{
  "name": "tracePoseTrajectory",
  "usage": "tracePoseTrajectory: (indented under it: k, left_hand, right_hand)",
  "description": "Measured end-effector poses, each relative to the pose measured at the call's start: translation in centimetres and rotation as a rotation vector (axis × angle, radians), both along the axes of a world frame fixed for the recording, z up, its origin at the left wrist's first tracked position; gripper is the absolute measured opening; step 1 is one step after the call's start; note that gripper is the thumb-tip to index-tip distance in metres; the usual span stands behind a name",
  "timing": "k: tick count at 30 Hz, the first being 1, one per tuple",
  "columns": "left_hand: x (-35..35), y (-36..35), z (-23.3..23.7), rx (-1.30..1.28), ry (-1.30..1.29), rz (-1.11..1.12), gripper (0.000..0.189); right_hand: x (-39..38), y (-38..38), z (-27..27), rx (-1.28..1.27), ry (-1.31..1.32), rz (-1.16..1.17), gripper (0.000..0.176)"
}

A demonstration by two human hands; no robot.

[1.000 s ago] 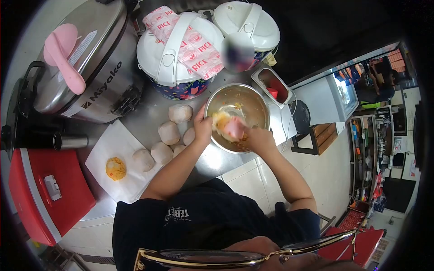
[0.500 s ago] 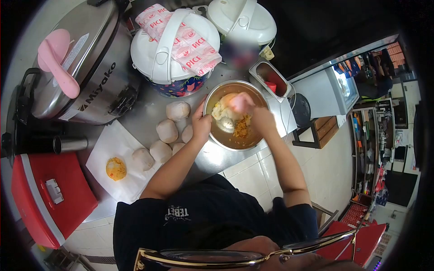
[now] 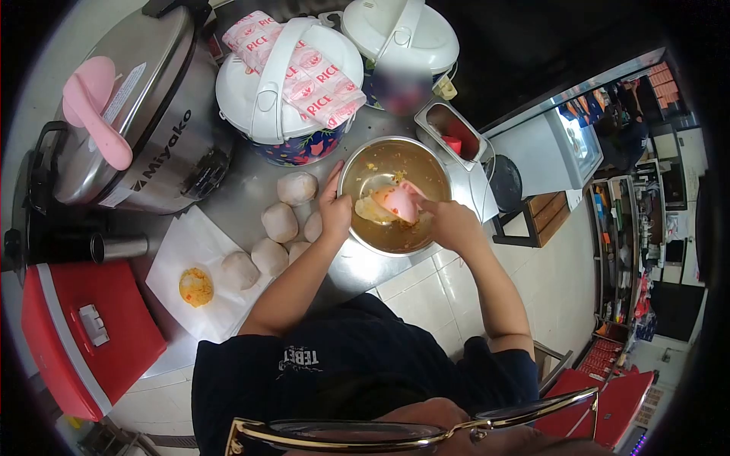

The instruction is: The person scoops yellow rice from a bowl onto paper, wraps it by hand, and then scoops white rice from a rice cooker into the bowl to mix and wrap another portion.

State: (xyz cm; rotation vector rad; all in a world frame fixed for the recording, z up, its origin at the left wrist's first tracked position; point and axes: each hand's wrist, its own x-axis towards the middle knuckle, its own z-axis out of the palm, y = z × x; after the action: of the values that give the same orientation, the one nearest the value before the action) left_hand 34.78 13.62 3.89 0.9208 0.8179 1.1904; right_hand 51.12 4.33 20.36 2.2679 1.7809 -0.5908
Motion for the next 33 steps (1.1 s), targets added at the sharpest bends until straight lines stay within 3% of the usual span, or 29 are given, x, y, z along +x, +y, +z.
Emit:
tracePoseTrajectory:
  k: [2,4,8,9,12,13,14,17,19,20,22,24,26,28,29,30,31,32,33]
  left_hand:
    - [0.1,-0.1,0.1,-0.015,0.013,0.011,0.059]
    - [0.3,-0.1,0.3,-0.02,0.017,0.021,0.059]
    - [0.1,0.0,-0.2,0.046,0.04,0.019,0.059]
    - [0.1,-0.3,-0.1,0.119,0.09,0.025,0.059]
    - [0.4,-0.8,0.7,0.169,0.148,0.015,0.059]
    - [0.4,-0.7,0.8,0.172,0.142,0.019,0.059]
    - [-0.2,-0.7,0.7,0.159,0.126,0.036,0.059]
    - [-0.9,-0.5,1.0,0.134,0.084,0.047,0.058]
    - [-1.1,-1.2,1.9,0.103,0.054,0.049,0.058]
    - [-1.0,-1.7,3.2,0.177,0.142,0.023,0.056]
    - [-0.8,-2.1,4.1,0.267,0.225,-0.007,0.054]
    - [-0.8,-2.2,3.9,0.324,0.257,0.038,0.05]
    - [-1.0,-1.7,3.2,0.256,0.202,0.074,0.049]
    - [-1.5,-1.0,2.0,0.005,0.021,0.05,0.048]
    - [-1.6,-0.4,0.0,-0.025,-0.001,0.025,0.053]
    - [-1.8,-0.3,1.0,-0.017,-0.001,0.033,0.053]
    - [-2.1,-0.4,2.0,-0.175,-0.073,-0.031,0.058]
    - [-2.2,-0.4,2.8,-0.336,-0.147,-0.098,0.062]
    - [-2.2,-0.4,2.2,-0.331,-0.145,-0.095,0.062]
  right_hand:
    - [-0.3,-0.7,-1.0,-0.085,-0.012,0.042,0.053]
    - [-0.2,-1.2,-4.3,-0.044,-0.001,-0.007,0.041]
    - [1.6,0.1,-2.9,0.053,-0.047,-0.085,0.045]
    - [2.6,0.5,-3.3,0.089,-0.095,-0.106,0.038]
    - [2.5,0.6,-9.6,0.065,-0.076,-0.107,0.033]
    - [0.2,0.4,-9.3,0.012,-0.106,0.043,0.036]
    - [-1.6,-1.2,-8.5,0.162,-0.115,0.192,0.041]
    - [-0.6,-2.4,-3.4,0.053,-0.048,0.248,0.046]
    - [1.6,-1.7,-2.5,0.061,-0.281,0.184,0.051]
    - [3.1,-1.2,-3.5,0.281,-0.283,0.277,0.055]
    - [4.3,-0.3,-5.9,0.404,-0.32,0.217,0.058]
    - [4.9,-2.1,-10.0,0.102,-0.241,0.091,0.058]
    - [2.2,-4.9,-6.9,0.214,-0.085,0.035,0.059]
    - [1.6,-6.9,-5.0,0.464,0.021,0.029,0.062]
    - [1.7,-7.8,-5.4,0.469,0.025,0.035,0.062]
    - [2.0,-8.6,-6.5,0.619,0.014,0.037,0.063]
    - [2.2,-9.2,-7.8,0.771,0.003,0.039,0.064]
    - [2.4,-10.0,-10.0,0.742,0.024,0.09,0.063]
    - [1.6,-10.3,-9.6,0.705,0.047,0.07,0.062]
